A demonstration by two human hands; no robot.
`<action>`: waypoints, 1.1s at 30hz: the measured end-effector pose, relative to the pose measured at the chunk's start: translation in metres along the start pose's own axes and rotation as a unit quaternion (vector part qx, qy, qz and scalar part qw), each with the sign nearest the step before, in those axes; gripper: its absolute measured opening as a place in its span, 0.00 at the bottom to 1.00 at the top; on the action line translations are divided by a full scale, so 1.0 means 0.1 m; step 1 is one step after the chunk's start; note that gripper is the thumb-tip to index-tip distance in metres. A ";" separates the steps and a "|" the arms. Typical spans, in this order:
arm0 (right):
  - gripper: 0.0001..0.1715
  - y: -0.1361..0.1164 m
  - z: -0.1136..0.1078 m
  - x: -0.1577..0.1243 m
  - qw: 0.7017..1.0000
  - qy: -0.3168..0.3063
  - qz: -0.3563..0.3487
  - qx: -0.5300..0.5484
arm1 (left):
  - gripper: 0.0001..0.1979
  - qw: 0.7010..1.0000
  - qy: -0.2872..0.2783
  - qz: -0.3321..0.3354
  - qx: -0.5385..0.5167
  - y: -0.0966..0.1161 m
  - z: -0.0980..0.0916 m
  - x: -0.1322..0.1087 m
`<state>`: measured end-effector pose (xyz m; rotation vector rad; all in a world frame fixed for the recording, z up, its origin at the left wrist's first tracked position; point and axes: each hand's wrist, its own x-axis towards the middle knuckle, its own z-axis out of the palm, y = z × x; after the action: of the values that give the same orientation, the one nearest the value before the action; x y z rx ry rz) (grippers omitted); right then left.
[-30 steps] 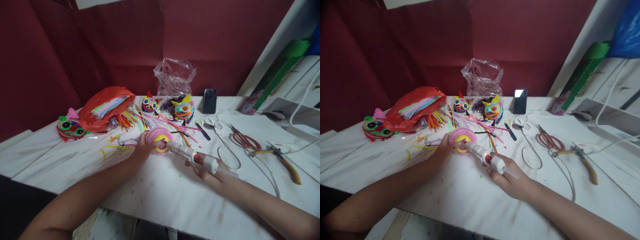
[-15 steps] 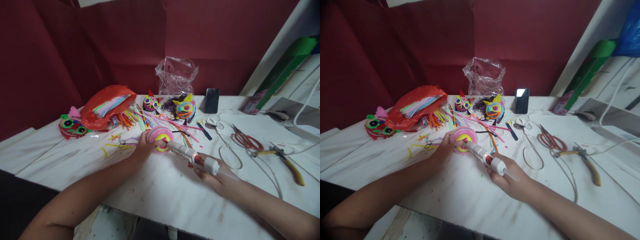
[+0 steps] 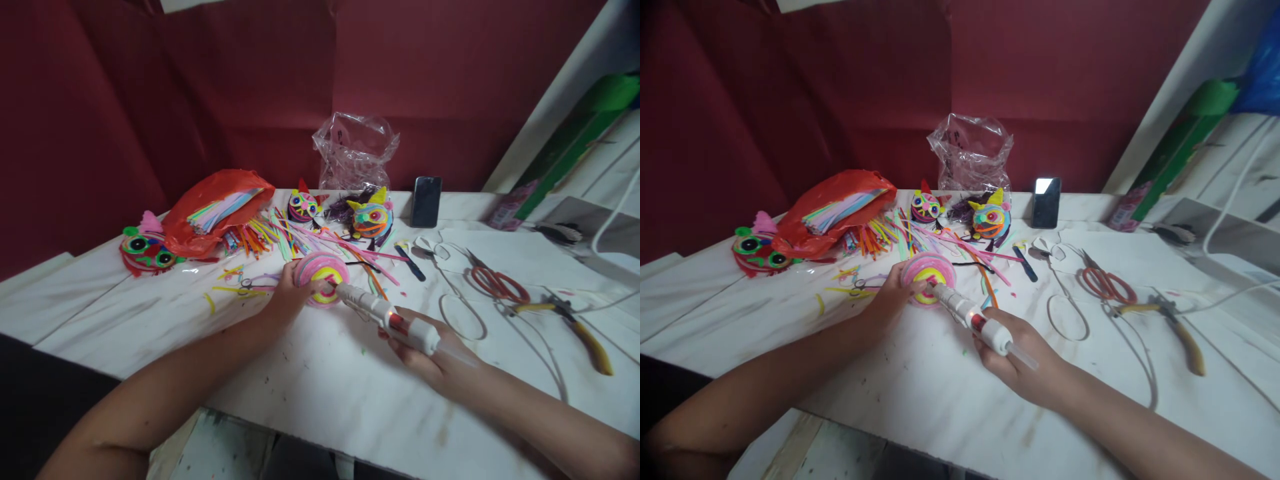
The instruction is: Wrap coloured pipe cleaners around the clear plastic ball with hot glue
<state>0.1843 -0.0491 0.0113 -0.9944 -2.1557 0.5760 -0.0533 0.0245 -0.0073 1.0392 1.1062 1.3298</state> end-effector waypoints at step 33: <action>0.06 0.01 0.02 -0.02 1.000 0.022 -0.012 -0.016 | 0.32 1.000 0.021 -0.006 -0.015 0.03 0.03 0.00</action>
<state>0.1843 -0.0505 0.0087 -0.9880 -2.1405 0.5063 -0.0507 0.0248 -0.0038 0.9848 1.1176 1.3602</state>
